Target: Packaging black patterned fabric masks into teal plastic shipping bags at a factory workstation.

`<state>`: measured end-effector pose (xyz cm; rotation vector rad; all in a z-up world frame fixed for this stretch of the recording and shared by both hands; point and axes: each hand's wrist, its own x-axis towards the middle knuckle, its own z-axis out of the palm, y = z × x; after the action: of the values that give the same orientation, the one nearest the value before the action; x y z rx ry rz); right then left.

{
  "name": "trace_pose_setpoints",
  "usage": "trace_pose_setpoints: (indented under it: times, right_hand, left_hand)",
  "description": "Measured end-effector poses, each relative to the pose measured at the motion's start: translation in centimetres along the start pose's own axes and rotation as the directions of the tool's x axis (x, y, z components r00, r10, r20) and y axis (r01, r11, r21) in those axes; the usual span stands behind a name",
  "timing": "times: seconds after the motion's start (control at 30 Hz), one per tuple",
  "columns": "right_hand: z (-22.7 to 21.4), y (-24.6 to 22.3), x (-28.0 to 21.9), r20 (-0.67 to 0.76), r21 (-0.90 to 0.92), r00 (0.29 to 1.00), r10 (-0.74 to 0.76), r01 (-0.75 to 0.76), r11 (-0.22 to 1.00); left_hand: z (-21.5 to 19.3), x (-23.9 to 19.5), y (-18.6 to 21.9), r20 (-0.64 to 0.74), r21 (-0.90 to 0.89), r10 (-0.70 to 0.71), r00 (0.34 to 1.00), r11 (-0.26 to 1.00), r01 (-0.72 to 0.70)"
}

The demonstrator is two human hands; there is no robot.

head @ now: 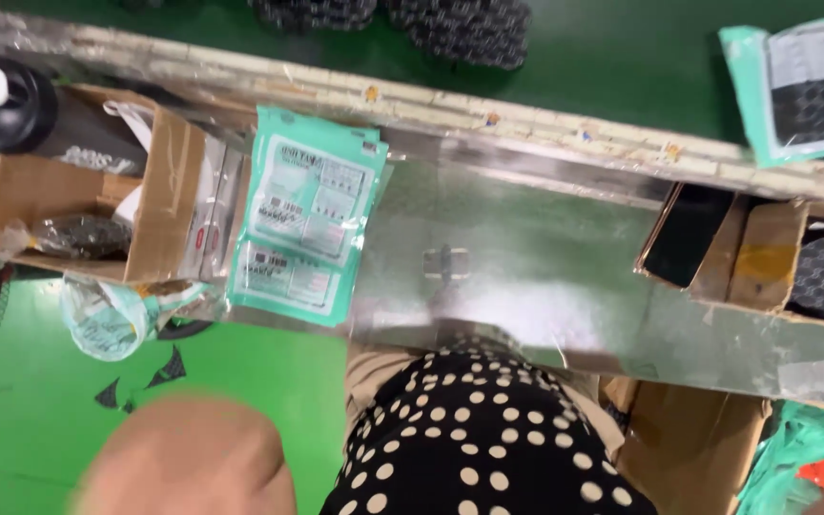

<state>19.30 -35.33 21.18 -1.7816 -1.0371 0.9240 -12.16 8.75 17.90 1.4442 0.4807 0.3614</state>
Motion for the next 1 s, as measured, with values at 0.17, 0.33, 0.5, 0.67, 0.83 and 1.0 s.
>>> trace_pose_setpoints:
  times: [0.17,0.33,0.5,0.67,0.83,1.0]
  right_hand:
    - [11.1,6.0,15.6,0.056,-0.219,0.996,-0.072,0.082,0.972]
    - [17.4,17.3,19.5,-0.062,-0.346,0.948,-0.313,0.274,0.897]
    - [16.3,13.4,19.2,-0.312,-0.303,0.919,-0.242,0.145,0.942]
    - [11.8,4.0,19.8,-0.487,-0.841,0.527,-0.696,-0.070,0.536]
    - [15.8,12.1,20.2,-0.293,-0.396,0.840,-0.457,0.329,0.857]
    - [20.3,15.4,22.0,-0.291,0.087,0.899,-0.326,0.364,0.927]
  left_hand:
    - [2.8,16.9,-7.3,0.136,0.520,0.360,0.923,0.767,-0.376]
    - [9.5,31.0,-10.9,0.168,0.888,0.768,0.618,0.154,-0.433]
    - [9.1,37.5,-17.7,0.178,0.969,0.591,0.786,0.034,-0.245]
    - [11.7,20.9,-5.4,0.829,0.211,0.392,0.399,0.442,-0.872]
    - [8.3,13.3,-12.4,0.521,0.251,0.582,0.625,0.595,-0.763]
    - [6.4,11.5,-23.0,0.287,0.486,0.258,0.922,0.790,-0.373]
